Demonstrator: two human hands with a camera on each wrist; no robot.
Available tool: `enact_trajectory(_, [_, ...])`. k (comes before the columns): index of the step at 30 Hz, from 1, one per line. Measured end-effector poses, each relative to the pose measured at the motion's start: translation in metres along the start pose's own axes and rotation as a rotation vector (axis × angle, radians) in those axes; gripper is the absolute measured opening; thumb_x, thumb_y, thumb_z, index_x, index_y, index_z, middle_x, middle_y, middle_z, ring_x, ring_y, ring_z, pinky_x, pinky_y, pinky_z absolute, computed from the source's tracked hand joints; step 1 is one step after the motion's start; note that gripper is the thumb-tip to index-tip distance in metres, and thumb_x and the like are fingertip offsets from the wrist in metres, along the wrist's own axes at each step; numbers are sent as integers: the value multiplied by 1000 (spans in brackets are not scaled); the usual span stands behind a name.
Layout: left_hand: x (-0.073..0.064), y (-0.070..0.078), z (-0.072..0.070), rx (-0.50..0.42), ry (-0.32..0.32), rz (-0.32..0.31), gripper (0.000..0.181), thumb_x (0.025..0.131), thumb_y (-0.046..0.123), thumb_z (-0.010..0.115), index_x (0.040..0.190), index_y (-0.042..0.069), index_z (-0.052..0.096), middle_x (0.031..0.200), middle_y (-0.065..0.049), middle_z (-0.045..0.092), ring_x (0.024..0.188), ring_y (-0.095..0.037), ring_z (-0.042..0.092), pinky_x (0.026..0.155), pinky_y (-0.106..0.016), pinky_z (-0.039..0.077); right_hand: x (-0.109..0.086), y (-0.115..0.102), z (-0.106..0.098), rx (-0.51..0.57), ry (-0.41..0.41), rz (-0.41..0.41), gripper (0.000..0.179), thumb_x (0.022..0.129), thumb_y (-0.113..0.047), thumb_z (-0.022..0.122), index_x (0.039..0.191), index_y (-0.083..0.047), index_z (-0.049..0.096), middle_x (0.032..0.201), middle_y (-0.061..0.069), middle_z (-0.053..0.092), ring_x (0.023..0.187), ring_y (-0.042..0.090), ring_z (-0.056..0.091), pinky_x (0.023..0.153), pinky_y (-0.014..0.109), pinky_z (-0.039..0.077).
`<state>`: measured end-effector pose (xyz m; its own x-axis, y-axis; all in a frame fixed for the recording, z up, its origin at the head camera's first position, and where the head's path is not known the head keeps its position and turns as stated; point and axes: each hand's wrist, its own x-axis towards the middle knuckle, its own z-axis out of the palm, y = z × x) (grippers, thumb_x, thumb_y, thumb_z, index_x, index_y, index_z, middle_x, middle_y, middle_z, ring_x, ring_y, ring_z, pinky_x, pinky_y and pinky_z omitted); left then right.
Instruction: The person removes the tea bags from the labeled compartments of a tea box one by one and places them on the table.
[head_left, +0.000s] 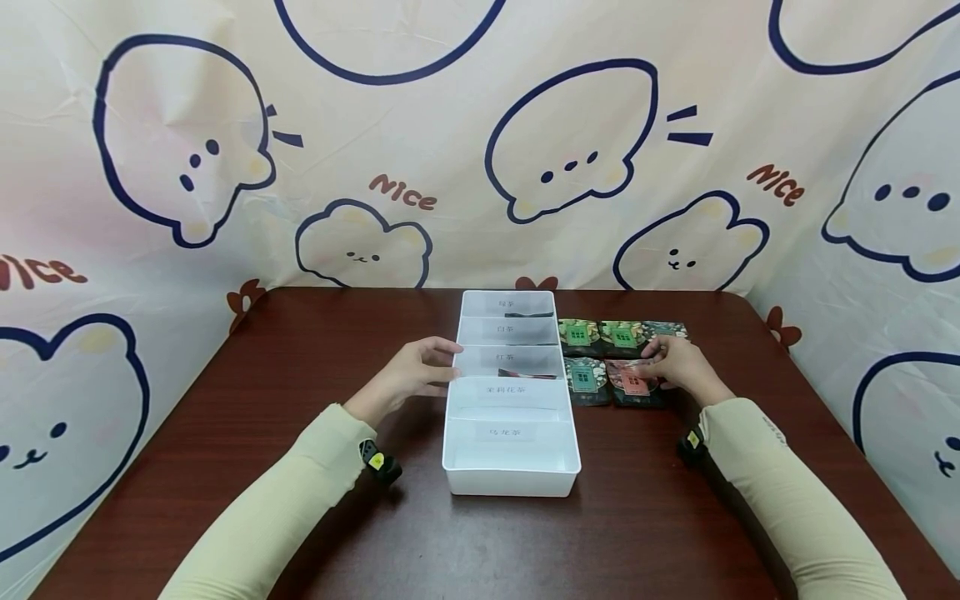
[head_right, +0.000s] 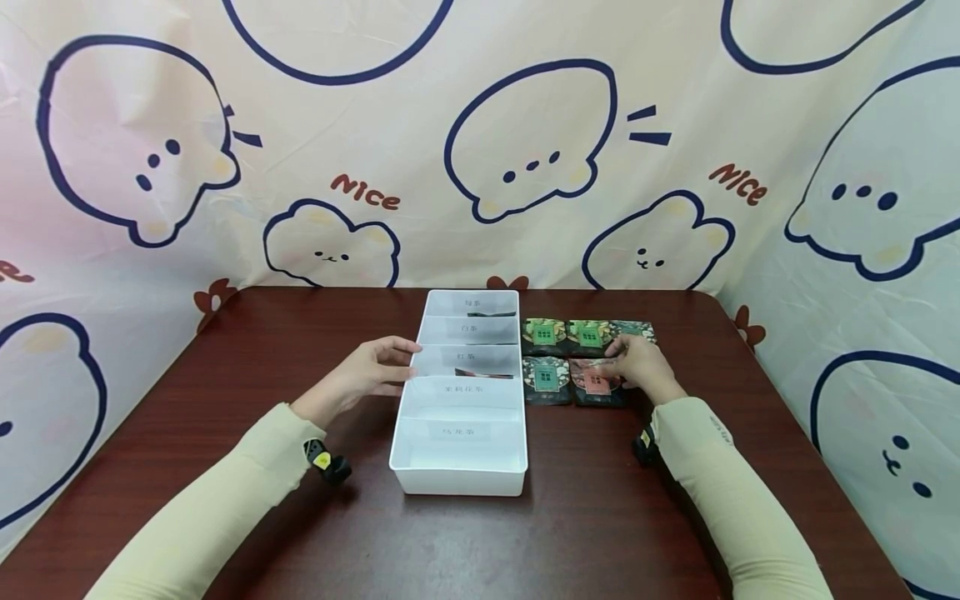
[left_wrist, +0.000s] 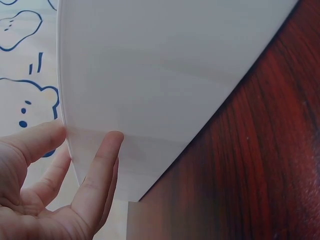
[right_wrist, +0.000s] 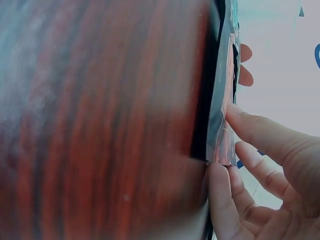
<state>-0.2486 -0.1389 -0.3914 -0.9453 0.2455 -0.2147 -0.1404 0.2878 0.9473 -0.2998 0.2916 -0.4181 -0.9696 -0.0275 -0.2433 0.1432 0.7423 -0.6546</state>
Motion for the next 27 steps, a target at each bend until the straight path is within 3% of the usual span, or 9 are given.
enact_trajectory(20, [-1, 0, 1, -3, 5, 5, 43, 87, 6, 70, 128, 7, 56, 125, -22, 53, 96, -28, 63, 83, -45, 58, 2, 2, 1, 8, -1, 14, 40, 83, -24, 77, 109, -4, 55, 96, 11, 53, 78, 22, 59, 65, 36, 59])
enact_trajectory(27, [-2, 2, 0, 1, 7, -9, 45, 86, 7, 72, 128, 8, 56, 125, -21, 53, 97, -28, 63, 85, -46, 57, -8, -10, -6, 30, -6, -18, 45, 86, -30, 74, 116, -2, 55, 97, 12, 58, 84, 23, 62, 70, 35, 59])
